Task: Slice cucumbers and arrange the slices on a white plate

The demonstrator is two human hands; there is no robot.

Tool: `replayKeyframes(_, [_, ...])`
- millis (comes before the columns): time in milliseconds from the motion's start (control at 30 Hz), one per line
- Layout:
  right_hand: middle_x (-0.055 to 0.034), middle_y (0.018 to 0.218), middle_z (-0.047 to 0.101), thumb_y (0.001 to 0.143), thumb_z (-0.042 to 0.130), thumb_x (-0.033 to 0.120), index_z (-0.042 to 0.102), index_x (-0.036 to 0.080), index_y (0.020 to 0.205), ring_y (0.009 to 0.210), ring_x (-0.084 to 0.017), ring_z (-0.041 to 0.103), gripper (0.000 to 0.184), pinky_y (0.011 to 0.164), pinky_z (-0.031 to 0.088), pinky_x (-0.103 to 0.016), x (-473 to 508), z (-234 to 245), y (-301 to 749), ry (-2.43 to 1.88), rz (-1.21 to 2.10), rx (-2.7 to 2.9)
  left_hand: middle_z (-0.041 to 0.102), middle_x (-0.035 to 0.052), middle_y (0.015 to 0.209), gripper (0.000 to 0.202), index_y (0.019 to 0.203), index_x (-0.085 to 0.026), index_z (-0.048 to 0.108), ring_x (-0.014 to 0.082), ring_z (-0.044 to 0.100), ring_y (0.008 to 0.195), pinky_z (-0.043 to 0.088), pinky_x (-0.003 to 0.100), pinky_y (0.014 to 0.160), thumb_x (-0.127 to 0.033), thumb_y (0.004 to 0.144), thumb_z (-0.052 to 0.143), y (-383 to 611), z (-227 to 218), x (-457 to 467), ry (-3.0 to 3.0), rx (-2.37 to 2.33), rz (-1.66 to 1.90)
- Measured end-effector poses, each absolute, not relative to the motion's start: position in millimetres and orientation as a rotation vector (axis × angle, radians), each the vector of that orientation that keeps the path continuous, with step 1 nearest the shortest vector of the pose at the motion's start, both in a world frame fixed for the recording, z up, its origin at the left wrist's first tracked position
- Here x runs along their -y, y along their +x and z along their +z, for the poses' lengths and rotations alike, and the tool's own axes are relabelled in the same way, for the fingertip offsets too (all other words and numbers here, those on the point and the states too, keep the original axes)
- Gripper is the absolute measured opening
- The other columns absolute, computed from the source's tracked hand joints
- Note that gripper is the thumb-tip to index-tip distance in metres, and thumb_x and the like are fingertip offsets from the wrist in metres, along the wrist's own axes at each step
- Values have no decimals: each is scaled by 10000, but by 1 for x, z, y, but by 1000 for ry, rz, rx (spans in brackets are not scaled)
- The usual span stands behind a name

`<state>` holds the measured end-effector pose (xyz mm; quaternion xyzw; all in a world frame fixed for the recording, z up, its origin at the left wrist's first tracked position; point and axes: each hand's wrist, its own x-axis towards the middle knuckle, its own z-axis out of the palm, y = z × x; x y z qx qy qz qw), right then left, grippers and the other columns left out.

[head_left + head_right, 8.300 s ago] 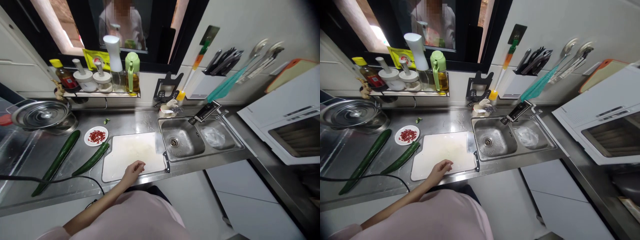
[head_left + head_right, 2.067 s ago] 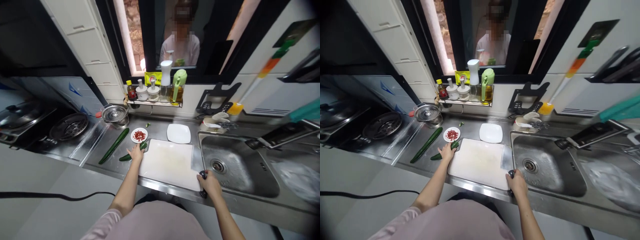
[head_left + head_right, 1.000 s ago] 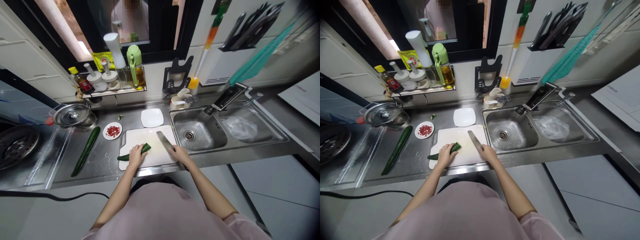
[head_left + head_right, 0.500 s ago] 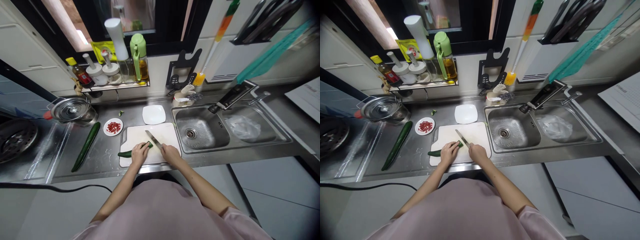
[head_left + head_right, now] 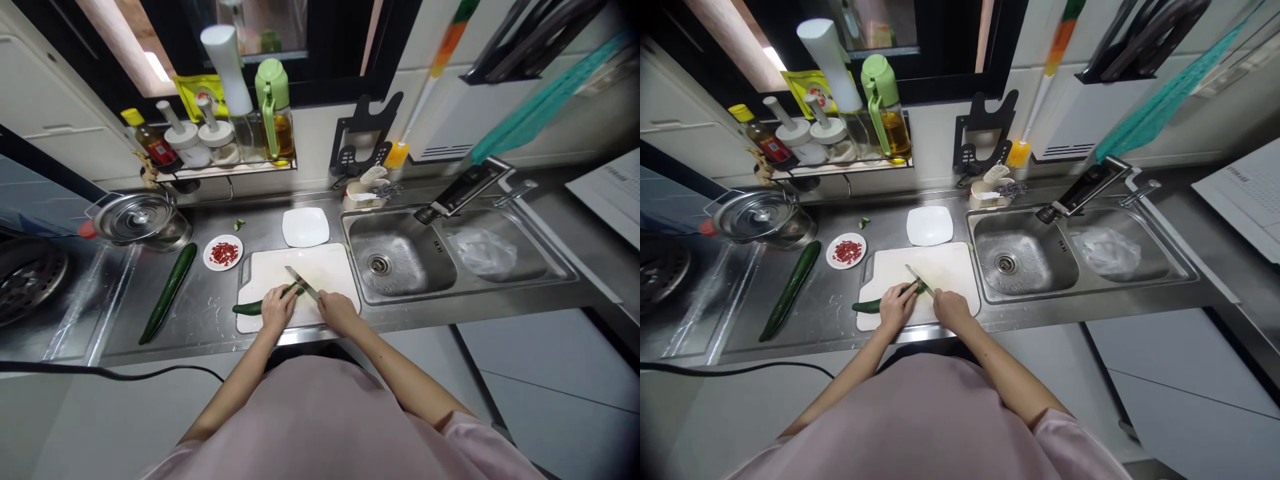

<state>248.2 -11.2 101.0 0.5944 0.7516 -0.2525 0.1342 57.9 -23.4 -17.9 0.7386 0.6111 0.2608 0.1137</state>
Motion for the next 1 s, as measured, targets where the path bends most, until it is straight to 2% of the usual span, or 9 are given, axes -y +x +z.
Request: replayKeyframes(1000, [-161,982,673,964,295,216,529,137,1129,941,-247,650,297,747,440,-312,14,82,242,1636,-781,-2159,646,44,1157,326,1190,-356,645,232,562,1017,429,385,893,-365,892,512,60,-19,25,2142,-1801,758])
